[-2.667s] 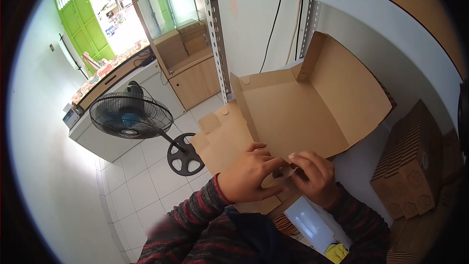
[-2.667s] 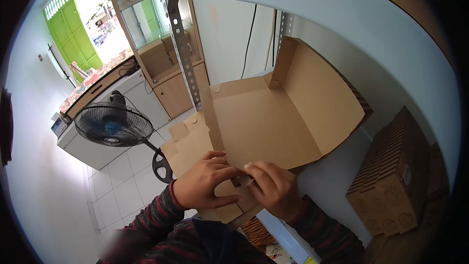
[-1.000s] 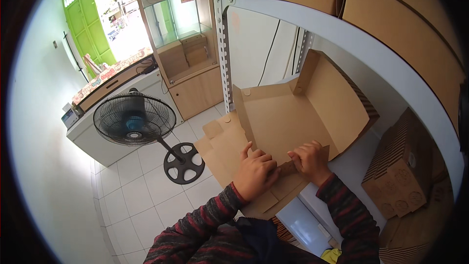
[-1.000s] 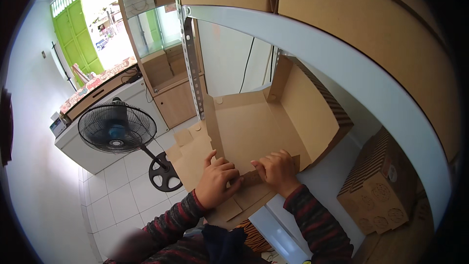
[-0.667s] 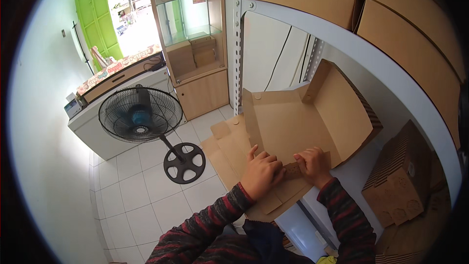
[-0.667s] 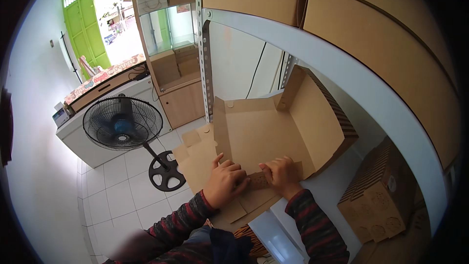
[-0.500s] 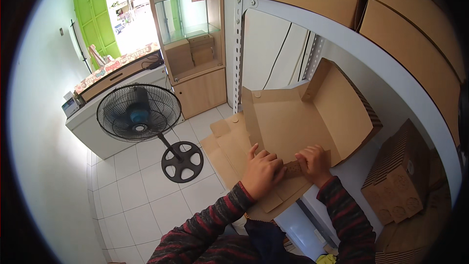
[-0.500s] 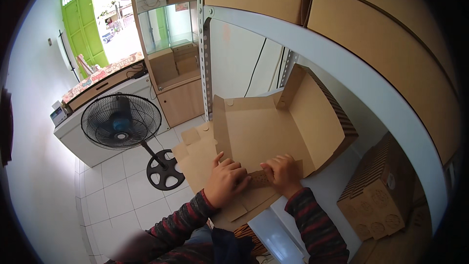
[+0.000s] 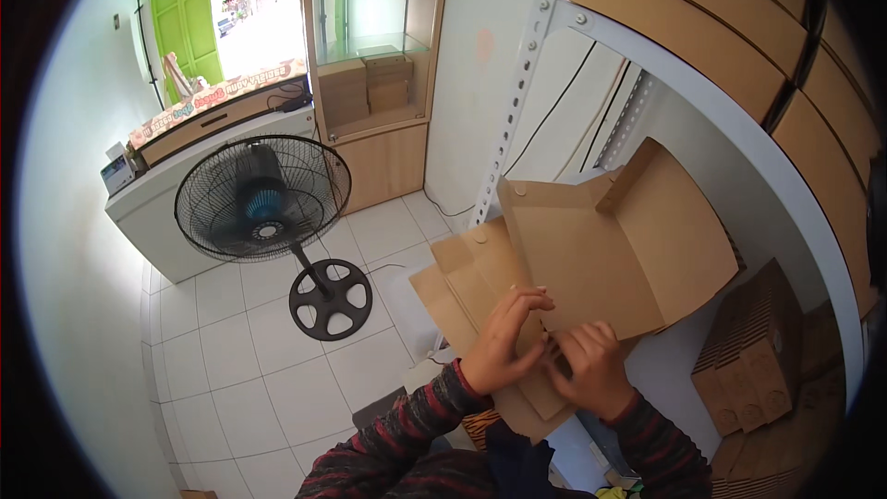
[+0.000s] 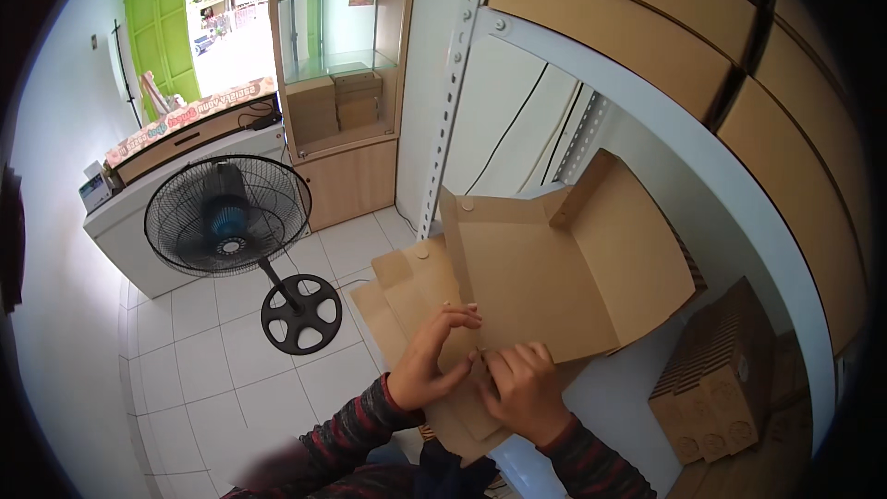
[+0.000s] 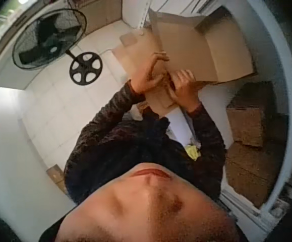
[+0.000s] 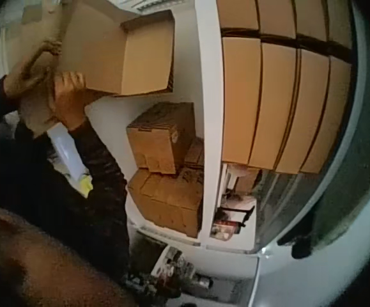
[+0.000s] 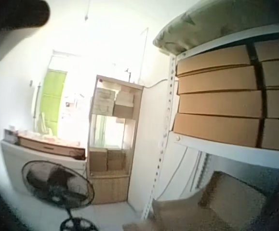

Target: The person assembles flat cardboard boxes by folding the sides and inserting tabs into slots to form a three-dimensional container. They repeat this process for multiple boxes, stacking the finished ones on a nearby shelf.

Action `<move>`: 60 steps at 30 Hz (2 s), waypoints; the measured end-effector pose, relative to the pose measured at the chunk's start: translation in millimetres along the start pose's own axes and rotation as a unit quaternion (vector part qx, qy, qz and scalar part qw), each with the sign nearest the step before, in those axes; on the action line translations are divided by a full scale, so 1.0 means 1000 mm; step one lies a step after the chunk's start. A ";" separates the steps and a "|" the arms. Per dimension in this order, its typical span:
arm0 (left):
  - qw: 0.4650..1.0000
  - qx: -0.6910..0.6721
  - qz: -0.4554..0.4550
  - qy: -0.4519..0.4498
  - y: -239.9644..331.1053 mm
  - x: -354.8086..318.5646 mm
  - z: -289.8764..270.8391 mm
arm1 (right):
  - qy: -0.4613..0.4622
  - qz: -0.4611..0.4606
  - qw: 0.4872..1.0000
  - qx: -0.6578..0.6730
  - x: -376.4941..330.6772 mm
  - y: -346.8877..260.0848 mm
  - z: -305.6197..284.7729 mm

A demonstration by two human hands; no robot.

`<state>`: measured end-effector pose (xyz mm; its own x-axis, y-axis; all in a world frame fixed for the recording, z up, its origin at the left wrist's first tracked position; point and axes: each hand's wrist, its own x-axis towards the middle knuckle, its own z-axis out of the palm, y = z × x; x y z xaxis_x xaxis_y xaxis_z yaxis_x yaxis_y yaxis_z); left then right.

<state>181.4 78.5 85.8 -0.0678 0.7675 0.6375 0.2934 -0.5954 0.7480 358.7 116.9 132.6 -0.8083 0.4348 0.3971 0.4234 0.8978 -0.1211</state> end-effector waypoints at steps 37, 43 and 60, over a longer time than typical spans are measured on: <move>0.926 -0.249 -0.126 -0.256 -0.084 0.035 -0.048 | 0.170 0.480 0.823 -0.253 -0.137 -0.107 -0.017; 0.904 -0.259 -0.176 -0.293 -0.067 0.037 -0.056 | 0.264 0.491 0.792 -0.247 -0.137 -0.088 -0.021; 0.996 0.003 0.004 -0.086 0.018 0.017 -0.053 | 0.237 0.360 0.876 -0.215 -0.104 0.048 -0.037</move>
<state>134.8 67.7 119.8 0.0988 0.7924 0.6019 0.2985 -0.6006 0.7417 478.3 111.9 119.6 -0.0505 0.7081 0.7043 0.9514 0.2485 -0.1817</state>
